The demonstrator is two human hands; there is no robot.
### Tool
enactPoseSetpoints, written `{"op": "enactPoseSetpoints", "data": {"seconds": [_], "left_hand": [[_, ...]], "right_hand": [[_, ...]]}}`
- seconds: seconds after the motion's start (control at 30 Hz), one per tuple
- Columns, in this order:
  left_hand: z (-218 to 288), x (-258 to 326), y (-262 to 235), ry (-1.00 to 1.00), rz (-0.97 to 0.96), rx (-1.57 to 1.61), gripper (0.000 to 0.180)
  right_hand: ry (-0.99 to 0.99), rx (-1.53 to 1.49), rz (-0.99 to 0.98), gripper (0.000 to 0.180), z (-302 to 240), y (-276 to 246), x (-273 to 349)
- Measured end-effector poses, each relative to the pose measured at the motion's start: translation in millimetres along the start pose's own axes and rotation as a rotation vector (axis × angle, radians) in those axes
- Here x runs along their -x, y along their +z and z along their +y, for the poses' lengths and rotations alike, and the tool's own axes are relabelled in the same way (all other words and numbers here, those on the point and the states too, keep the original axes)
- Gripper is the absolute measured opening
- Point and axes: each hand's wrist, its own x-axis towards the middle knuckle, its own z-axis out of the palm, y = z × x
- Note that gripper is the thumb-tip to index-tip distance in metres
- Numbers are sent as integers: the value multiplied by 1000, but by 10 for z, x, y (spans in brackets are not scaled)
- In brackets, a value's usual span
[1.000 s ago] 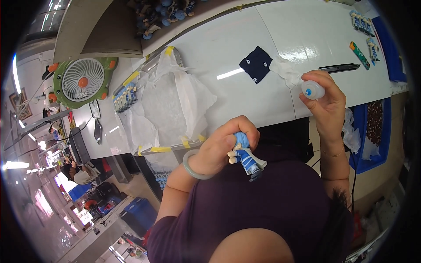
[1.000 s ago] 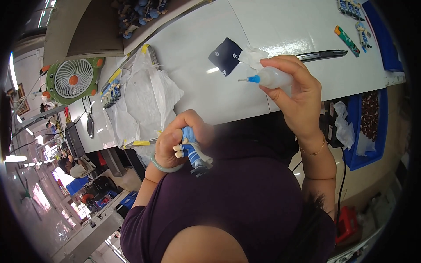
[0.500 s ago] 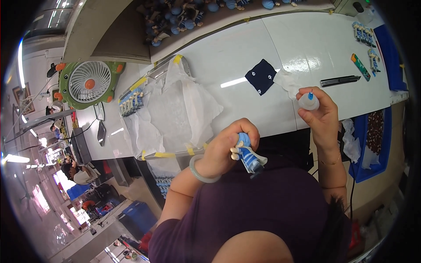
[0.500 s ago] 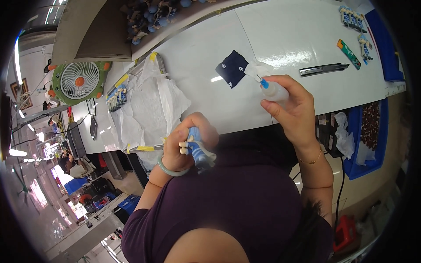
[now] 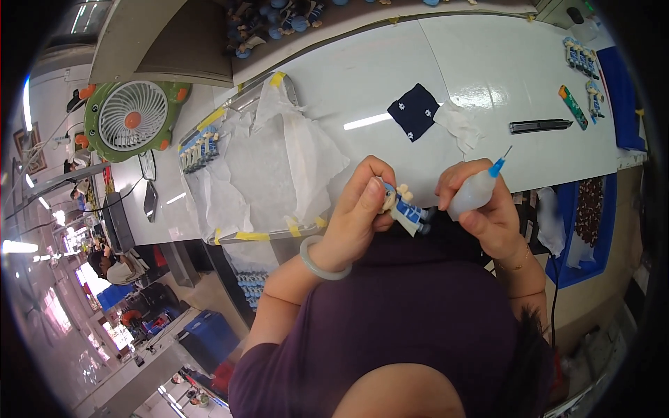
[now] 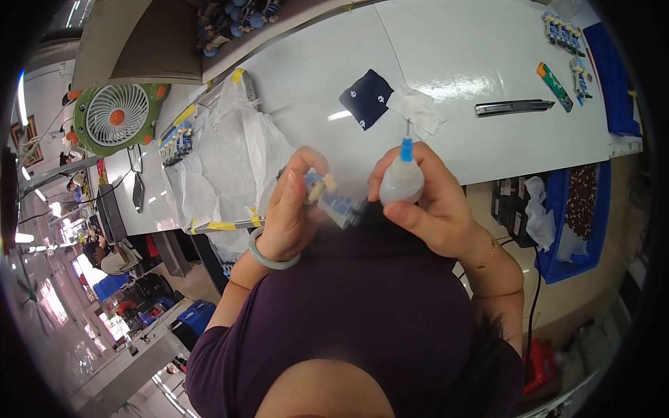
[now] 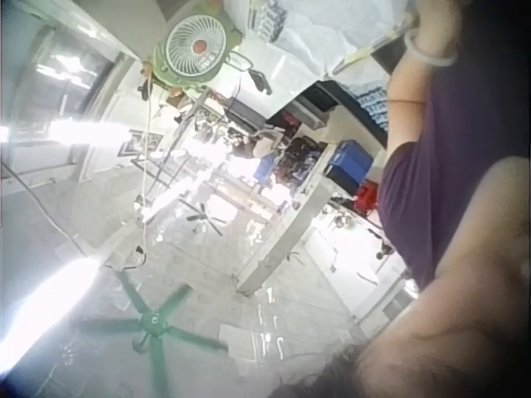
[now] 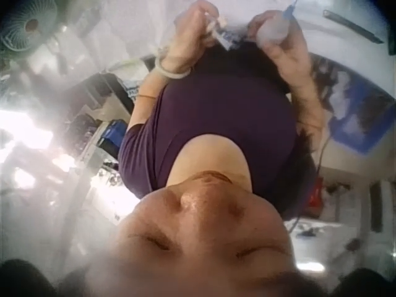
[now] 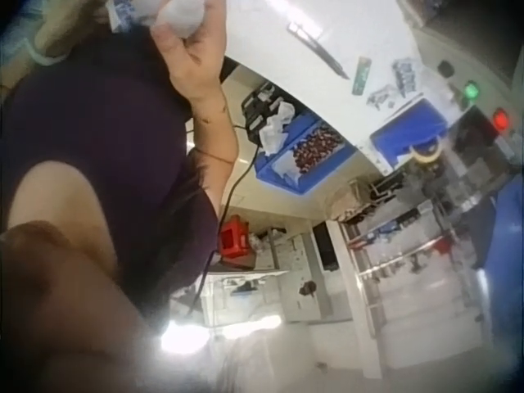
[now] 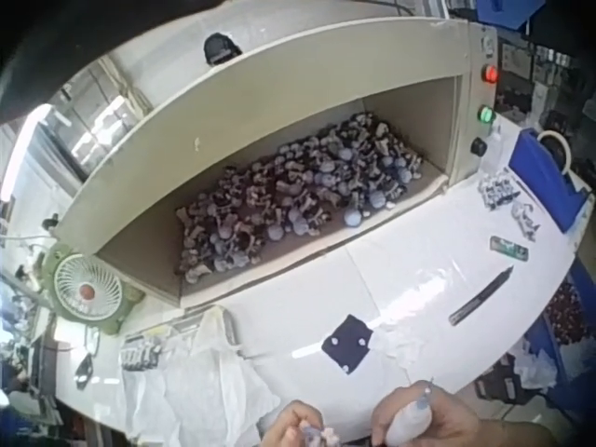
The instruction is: The person applies glue to and assembles small plastic character figurines at a workbench, using a glue bottle and a brush.
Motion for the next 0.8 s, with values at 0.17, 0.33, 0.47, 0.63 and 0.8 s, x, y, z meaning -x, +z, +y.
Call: {"op": "enactPoseSetpoints", "data": {"seconds": [0.17,0.33,0.47,0.63,0.8], "left_hand": [[-93,-63,3,11,33,-7,39],[-59,-54,-19,3,-5,63,34],[-50,-15,43,169,-13,-22,36],[-68,-12,12,234,30,-179,42],[-134,-54,-64,314,-72,-165,37]], "right_hand": [[2,158,97,45,112,93,-55],[104,1,142,45,97,114,-50],[86,-109,161,42,124,98,-44],[115,-93,123,40,117,152,-26],[114,-25,73,40,140,194,4]]}}
